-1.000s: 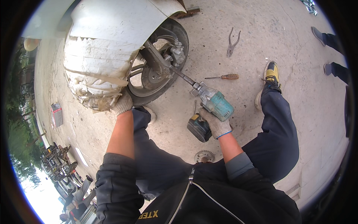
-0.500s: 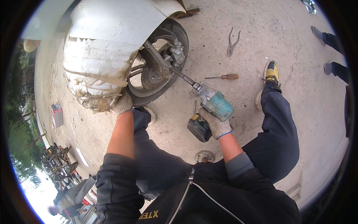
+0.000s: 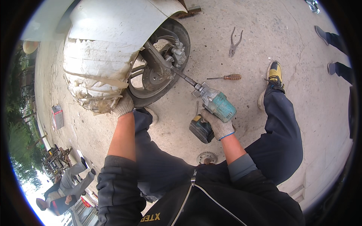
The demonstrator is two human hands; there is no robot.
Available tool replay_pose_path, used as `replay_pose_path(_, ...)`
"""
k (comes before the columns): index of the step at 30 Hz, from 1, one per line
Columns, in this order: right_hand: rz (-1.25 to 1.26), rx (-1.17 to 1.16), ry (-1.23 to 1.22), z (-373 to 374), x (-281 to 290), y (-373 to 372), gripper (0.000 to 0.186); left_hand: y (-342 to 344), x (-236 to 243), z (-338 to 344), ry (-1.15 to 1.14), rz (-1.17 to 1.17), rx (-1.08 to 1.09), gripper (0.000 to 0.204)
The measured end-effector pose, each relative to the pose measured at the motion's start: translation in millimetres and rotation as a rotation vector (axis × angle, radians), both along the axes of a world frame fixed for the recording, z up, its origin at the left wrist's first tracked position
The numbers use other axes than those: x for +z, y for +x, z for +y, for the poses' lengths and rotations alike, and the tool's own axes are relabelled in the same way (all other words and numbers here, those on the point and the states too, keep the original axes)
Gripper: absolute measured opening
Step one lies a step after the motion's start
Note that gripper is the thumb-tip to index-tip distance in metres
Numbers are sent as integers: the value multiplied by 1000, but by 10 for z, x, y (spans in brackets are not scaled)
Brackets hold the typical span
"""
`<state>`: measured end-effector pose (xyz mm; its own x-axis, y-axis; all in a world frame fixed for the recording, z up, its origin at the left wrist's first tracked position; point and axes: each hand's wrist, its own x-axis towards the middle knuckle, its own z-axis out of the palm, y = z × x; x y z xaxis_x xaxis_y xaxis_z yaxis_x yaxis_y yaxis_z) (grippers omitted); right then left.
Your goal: The person is repairing a motorcycle wheel. They use a hammer to tap a part of the wheel and then use a cordless drill to tighten a bolt.
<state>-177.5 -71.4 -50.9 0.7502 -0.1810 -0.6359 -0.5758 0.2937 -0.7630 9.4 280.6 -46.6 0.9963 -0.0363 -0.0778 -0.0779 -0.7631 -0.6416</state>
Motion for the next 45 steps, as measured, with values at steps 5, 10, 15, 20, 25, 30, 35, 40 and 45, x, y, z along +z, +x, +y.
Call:
replay_pose_path(5,2,-9,1,0,-16,-6,30,-36,-29,48,-90,-213,-176,48)
replay_pose_path(10,20,22,-13,-8,-17,-3,33,-55,-2,47,-95,-253,-243,45)
replay_pose_path(15,38,-18,37,-3,4,14,30,-51,37,16,-92,-232,-242,48)
replay_pose_path(20,20,-12,8,-8,27,26,28,-60,53,-11,-108,-155,-139,52)
replay_pose_path(25,8,66,-58,-33,9,16,32,-56,39,5,-107,-141,-158,51)
replay_pose_path(30,11,78,-78,-28,-18,1,36,-65,21,21,-106,-111,-121,51)
replay_pose_path(35,35,47,-25,-26,-2,-1,36,-60,11,19,-84,-90,-92,52)
replay_pose_path(40,34,58,-49,-26,15,8,34,-52,6,28,-69,-77,-75,52)
replay_pose_path(45,35,57,-48,-21,3,9,31,-47,2,25,-60,-64,-61,53)
